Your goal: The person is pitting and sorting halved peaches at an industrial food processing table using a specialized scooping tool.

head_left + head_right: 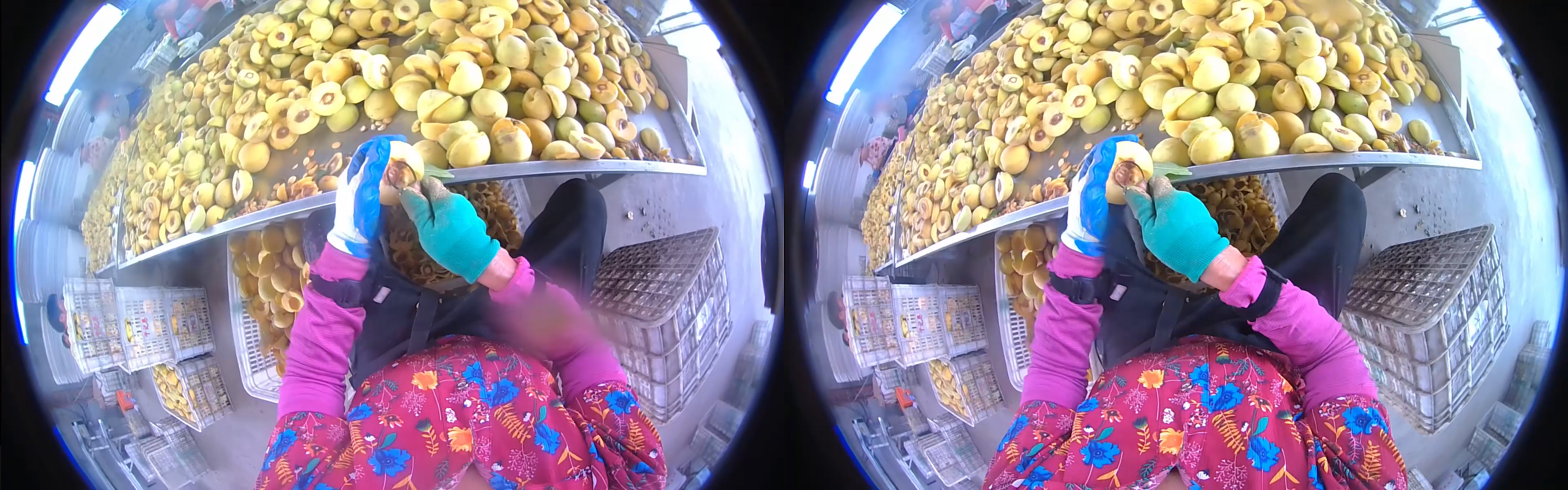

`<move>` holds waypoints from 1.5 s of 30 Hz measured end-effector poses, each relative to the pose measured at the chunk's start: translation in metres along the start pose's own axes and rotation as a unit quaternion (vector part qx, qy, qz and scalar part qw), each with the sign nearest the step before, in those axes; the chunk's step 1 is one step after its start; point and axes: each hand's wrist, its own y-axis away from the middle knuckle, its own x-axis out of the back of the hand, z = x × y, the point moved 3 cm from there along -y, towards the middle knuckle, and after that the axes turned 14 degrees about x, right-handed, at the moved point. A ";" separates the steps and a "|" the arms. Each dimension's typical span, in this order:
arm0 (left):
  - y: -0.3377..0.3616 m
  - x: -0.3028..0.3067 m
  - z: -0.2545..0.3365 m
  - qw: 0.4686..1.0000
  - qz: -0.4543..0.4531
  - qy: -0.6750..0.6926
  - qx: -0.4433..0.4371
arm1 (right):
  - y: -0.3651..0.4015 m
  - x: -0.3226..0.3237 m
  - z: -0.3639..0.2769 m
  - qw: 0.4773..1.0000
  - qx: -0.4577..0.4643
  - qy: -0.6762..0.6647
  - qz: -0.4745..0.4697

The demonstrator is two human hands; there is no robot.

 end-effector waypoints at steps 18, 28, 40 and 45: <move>0.028 -0.003 -0.003 0.903 0.114 0.329 0.251 | 0.018 -0.036 -0.028 0.927 -0.177 -0.324 0.059; 0.028 0.000 -0.010 0.900 -0.010 0.315 0.301 | 0.028 -0.031 -0.033 0.777 -0.279 -0.562 -0.051; 0.033 0.007 -0.026 0.912 -0.104 0.226 0.326 | 0.033 -0.038 -0.033 0.721 -0.346 -0.586 -0.132; 0.034 0.002 -0.030 0.877 -0.050 0.309 0.366 | 0.030 -0.043 -0.046 0.541 -0.350 -0.758 -0.100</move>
